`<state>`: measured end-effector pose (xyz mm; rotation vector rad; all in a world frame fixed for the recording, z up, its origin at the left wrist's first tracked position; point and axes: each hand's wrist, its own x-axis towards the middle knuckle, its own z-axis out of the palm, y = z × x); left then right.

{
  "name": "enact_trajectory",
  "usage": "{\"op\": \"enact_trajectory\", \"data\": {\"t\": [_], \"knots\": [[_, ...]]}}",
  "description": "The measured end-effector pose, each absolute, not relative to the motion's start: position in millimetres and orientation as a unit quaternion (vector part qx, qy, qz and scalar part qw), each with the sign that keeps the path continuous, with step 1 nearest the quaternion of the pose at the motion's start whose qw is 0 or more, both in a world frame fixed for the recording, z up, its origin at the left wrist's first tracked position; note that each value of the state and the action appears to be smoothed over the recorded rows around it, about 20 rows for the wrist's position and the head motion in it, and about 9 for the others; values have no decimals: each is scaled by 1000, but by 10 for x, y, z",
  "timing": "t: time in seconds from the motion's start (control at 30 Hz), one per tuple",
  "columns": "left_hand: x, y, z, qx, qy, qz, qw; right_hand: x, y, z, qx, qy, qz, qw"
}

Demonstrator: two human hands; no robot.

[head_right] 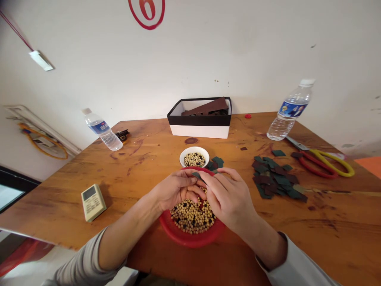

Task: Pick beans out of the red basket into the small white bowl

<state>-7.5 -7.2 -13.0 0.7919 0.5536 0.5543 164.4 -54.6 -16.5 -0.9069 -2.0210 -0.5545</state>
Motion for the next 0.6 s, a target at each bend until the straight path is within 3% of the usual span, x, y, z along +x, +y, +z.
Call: {"op": "enact_trajectory", "data": {"t": [0.23, 0.6], "knots": [[-37, -76, -137, 296, 346, 275, 847, 1651, -556, -170, -357, -802, -219, 426], [-33, -58, -170, 272, 300, 285, 869, 1647, -550, -176, -375, -804, -230, 400]]}}
